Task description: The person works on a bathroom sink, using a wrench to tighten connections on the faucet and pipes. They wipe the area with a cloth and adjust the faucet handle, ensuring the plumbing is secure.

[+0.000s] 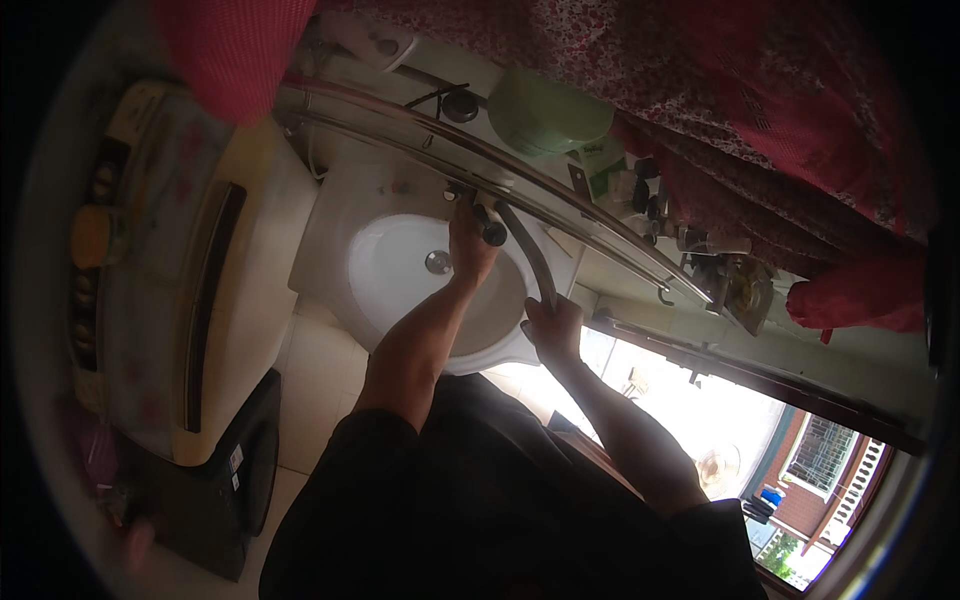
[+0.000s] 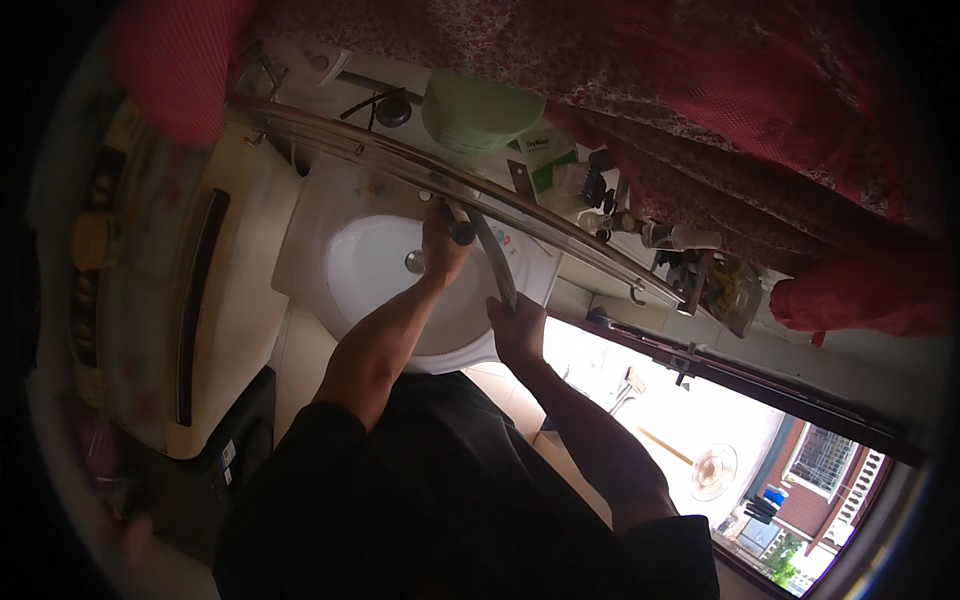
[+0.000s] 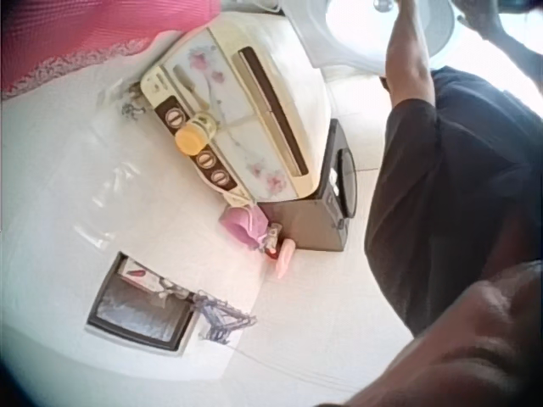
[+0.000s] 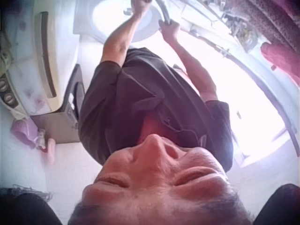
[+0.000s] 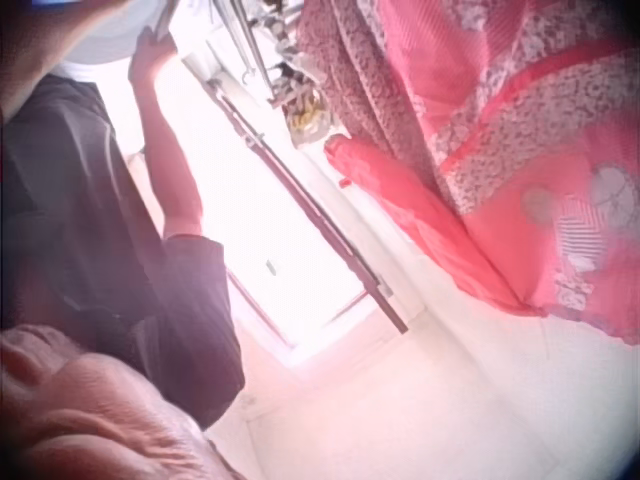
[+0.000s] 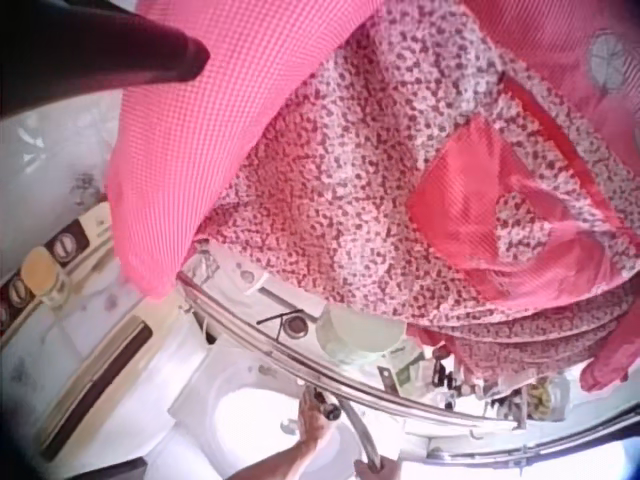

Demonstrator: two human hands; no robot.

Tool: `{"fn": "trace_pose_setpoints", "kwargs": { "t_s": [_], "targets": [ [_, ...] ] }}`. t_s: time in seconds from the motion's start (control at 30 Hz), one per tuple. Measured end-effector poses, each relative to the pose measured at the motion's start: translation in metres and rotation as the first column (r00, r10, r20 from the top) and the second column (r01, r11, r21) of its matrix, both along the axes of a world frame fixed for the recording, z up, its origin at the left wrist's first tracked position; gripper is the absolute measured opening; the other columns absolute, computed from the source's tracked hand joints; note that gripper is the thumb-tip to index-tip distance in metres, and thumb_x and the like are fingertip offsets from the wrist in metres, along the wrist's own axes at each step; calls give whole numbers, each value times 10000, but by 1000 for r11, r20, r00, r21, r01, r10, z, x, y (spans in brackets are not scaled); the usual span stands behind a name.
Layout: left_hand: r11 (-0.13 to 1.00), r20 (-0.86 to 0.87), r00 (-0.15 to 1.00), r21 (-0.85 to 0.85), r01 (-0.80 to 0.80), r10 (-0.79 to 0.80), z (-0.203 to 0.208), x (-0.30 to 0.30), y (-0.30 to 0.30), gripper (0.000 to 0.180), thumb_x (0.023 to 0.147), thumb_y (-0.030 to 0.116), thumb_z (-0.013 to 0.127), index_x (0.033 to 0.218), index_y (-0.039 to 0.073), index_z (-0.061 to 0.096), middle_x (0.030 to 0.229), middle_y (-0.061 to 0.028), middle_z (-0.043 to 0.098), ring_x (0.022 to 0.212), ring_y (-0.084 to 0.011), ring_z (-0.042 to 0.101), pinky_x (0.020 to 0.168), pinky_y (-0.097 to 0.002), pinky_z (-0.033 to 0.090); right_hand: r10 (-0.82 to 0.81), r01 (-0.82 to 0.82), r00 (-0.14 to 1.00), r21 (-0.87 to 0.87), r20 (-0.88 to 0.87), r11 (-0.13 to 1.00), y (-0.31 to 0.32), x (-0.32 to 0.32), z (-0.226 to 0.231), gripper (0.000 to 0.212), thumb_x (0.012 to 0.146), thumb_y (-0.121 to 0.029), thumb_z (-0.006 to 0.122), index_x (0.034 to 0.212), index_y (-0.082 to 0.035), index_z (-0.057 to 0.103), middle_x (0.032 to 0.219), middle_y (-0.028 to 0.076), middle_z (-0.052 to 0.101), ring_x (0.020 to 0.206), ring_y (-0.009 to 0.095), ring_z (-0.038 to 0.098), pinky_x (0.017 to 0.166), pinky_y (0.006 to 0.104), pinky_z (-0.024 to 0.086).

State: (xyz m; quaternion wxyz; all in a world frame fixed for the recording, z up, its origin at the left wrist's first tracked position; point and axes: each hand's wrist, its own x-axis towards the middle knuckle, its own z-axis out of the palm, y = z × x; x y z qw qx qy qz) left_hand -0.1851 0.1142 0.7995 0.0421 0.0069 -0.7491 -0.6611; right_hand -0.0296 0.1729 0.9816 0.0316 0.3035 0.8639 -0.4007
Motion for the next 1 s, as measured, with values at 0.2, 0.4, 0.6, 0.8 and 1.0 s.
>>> {"fn": "trace_pose_setpoints", "kwargs": {
  "t_s": [0.2, 0.4, 0.6, 0.8, 1.0],
  "targets": [
    [990, -95, 995, -135, -43, 30, -1, 11, -8, 430, 862, 154, 667, 1236, -24, 551, 1109, -265, 636, 1051, -470, 598, 895, -524, 486, 91, -54, 970, -167, 224, 985, 23, -44, 11, 353, 890, -267, 657, 802, 75, 638, 607, 149, 589, 611, 184, 568, 591, 425, 463],
    [994, -1, 1000, -110, -5, 5, 24, 21, -2, 447, 894, 161, 679, 1288, -13, 558, 1113, -263, 676, 1074, -446, 643, 888, -488, 518, -32, 53, 987, -133, 158, 990, 20, -10, 1, 318, 887, -233, 662, 803, 72, 632, 636, 149, 592, 620, 178, 561, 598, 399, 462],
    [996, 67, 995, -46, 82, -78, 11, 16, 5, 494, 862, 199, 696, 1281, -14, 542, 1153, -285, 639, 1066, -476, 609, 909, -506, 492, 19, -8, 993, -94, 118, 996, 22, -2, -15, 288, 896, -187, 639, 749, 53, 579, 598, 124, 561, 552, 163, 565, 498, 378, 425],
    [989, -42, 998, -140, -51, 46, 16, 12, -2, 364, 875, 190, 706, 1188, 39, 598, 1068, -232, 665, 1039, -459, 623, 868, -495, 502, 75, -63, 988, -96, 134, 993, 20, -31, 4, 332, 879, -247, 626, 810, 77, 617, 681, 227, 618, 642, 357, 627, 638, 466, 475],
    [989, -143, 987, -110, -94, 78, 12, 7, 1, 399, 882, 202, 703, 1217, 19, 586, 1089, -247, 667, 1039, -448, 635, 874, -478, 502, 89, -65, 982, -148, 165, 987, 22, -38, 18, 353, 892, -257, 637, 773, 72, 591, 630, 186, 577, 613, 296, 621, 608, 459, 469]
  ]
}}
